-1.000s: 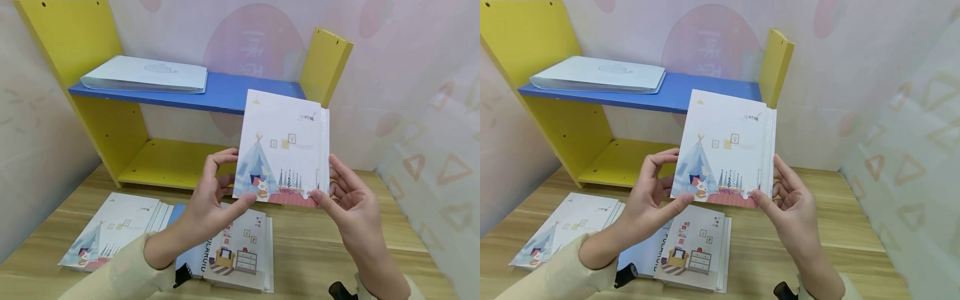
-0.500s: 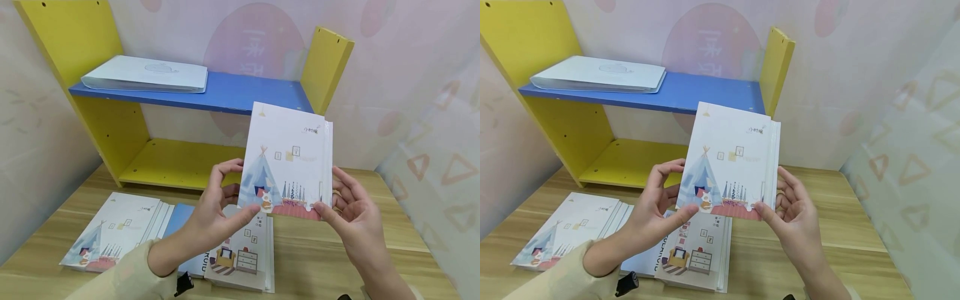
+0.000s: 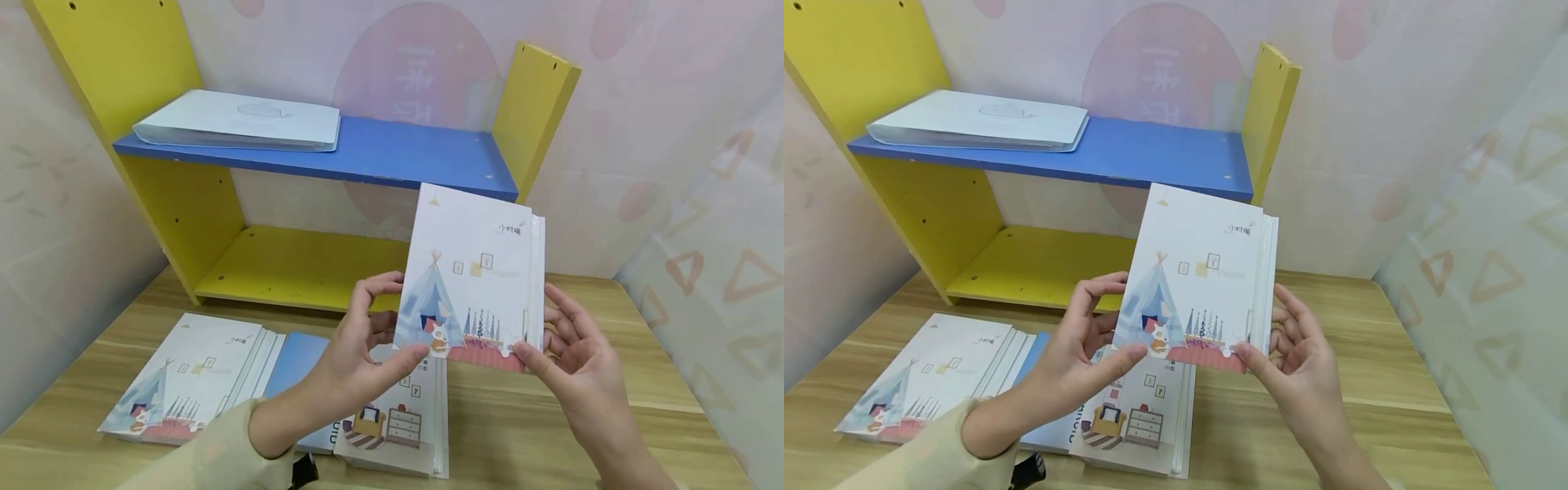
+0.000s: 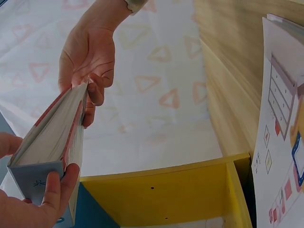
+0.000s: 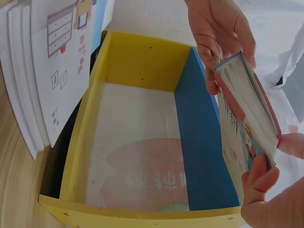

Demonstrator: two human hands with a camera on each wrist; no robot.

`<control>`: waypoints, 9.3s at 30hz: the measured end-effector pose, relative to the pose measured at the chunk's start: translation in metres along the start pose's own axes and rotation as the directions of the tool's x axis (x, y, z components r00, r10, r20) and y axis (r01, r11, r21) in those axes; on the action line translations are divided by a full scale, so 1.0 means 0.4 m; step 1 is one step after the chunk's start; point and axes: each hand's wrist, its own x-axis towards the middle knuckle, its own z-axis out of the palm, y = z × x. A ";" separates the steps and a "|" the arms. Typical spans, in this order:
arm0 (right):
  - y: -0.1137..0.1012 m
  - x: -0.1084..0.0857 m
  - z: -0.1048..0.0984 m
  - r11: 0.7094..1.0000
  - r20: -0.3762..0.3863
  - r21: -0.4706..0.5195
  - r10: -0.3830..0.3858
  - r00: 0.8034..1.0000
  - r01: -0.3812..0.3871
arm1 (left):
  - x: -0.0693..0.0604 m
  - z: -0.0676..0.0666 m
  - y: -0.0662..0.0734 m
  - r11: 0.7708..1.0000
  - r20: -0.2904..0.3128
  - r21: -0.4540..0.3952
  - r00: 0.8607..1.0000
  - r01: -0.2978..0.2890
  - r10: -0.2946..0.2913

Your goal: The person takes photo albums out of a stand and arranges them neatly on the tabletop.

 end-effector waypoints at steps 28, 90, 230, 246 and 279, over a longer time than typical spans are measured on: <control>0.036 -0.019 -0.030 0.998 0.093 -0.014 0.056 0.994 -0.055 | -0.023 0.023 -0.041 0.998 0.031 -0.026 0.998 0.050 -0.049; 0.163 -0.084 -0.171 0.922 0.313 -0.041 0.378 0.871 -0.386 | -0.072 0.096 -0.138 0.909 0.208 -0.030 0.892 0.416 -0.401; 0.222 -0.074 -0.238 0.737 0.392 -0.605 0.606 0.692 -0.301 | -0.118 0.092 -0.187 0.801 0.461 0.117 0.682 0.587 -0.568; 0.193 -0.046 -0.201 0.757 0.326 -0.581 0.554 0.766 -0.299 | -0.109 0.042 -0.177 0.829 0.480 0.095 0.704 0.552 -0.523; 0.153 0.029 -0.066 0.845 0.381 -0.504 0.404 0.832 -0.180 | -0.113 -0.179 -0.154 0.915 0.036 0.286 0.951 0.285 -0.308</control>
